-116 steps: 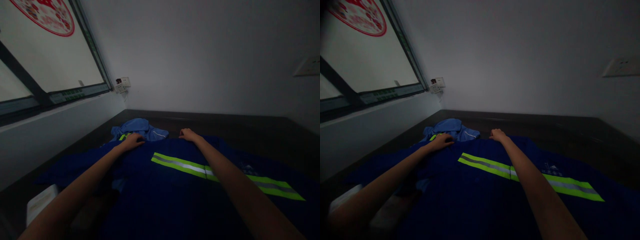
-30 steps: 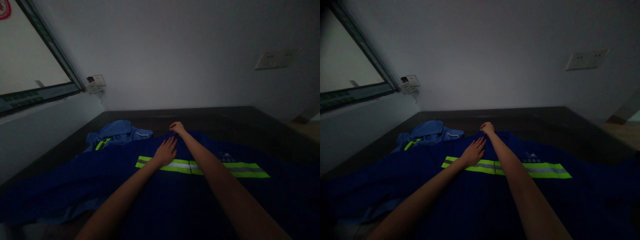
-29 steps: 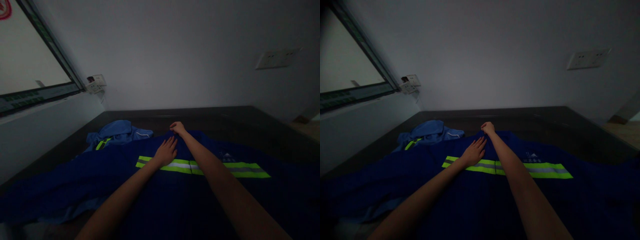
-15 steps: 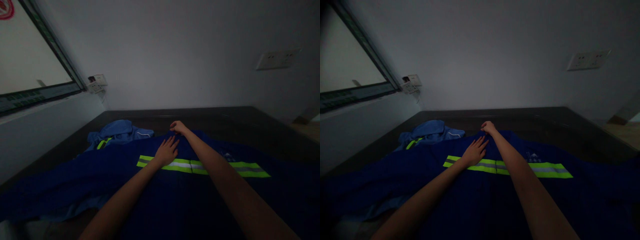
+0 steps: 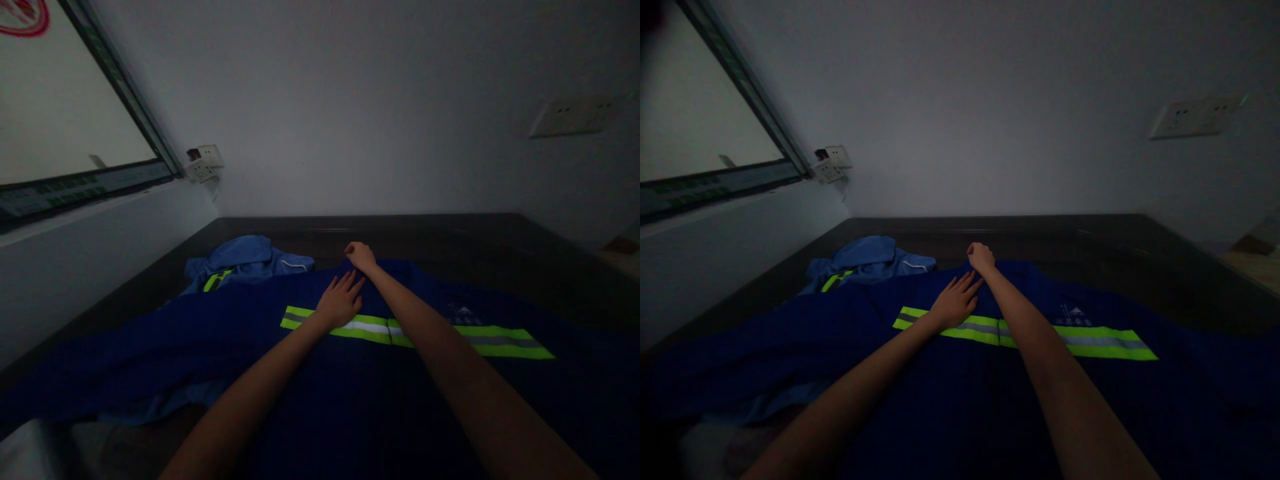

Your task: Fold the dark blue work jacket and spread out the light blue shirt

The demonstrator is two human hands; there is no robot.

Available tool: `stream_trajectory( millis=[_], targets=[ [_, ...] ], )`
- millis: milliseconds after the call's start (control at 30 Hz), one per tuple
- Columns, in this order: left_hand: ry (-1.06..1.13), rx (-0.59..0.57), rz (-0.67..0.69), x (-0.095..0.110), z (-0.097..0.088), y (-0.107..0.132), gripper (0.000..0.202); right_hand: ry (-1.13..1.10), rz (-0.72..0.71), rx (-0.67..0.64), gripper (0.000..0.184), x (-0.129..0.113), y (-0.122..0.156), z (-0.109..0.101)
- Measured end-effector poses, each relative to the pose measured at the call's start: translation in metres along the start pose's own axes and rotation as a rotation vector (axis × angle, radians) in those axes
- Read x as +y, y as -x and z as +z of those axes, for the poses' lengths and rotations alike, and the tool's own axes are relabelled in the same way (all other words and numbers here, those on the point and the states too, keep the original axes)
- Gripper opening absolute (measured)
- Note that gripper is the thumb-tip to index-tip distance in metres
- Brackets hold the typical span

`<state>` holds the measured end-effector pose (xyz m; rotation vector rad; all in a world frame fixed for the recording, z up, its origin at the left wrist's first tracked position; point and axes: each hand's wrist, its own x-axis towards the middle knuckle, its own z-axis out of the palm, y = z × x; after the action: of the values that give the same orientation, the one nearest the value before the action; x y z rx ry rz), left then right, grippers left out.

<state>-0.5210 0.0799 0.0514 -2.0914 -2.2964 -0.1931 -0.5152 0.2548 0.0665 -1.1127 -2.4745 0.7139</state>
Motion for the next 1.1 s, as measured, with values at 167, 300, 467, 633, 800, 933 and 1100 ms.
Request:
stream_trajectory(
  millis=[167, 300, 467, 633, 800, 933, 1100],
  targets=[
    [0.009, -0.003, 0.003, 0.0, -0.002, 0.001, 0.054, 0.088, -0.057, 0.014, 0.018, -0.006, 0.009, -0.001],
    [0.011, 0.002, 0.006, -0.001, -0.001, 0.001, 0.054, 0.123, -0.083, 0.053, 0.018, -0.005, 0.012, -0.012],
    [0.032, 0.025, -0.008, -0.001, 0.002, -0.001, 0.056, 0.101, -0.144, 0.115, 0.037, 0.006, 0.021, -0.044],
    [0.071, 0.047, -0.067, 0.0, 0.002, -0.002, 0.064, 0.093, -0.329, -0.024, 0.038, 0.009, 0.053, -0.04],
    [-0.004, 0.04, -0.1, 0.002, 0.002, -0.001, 0.06, 0.128, -0.381, -0.185, 0.045, 0.011, 0.064, -0.007],
    [-0.049, 0.027, -0.091, 0.002, 0.003, -0.001, 0.057, 0.138, -0.363, -0.253, 0.06, 0.017, 0.053, 0.004],
    [-0.072, 0.024, -0.079, 0.0, 0.005, -0.003, 0.057, 0.095, -0.352, -0.285, 0.063, 0.02, 0.046, 0.005]
  ],
)
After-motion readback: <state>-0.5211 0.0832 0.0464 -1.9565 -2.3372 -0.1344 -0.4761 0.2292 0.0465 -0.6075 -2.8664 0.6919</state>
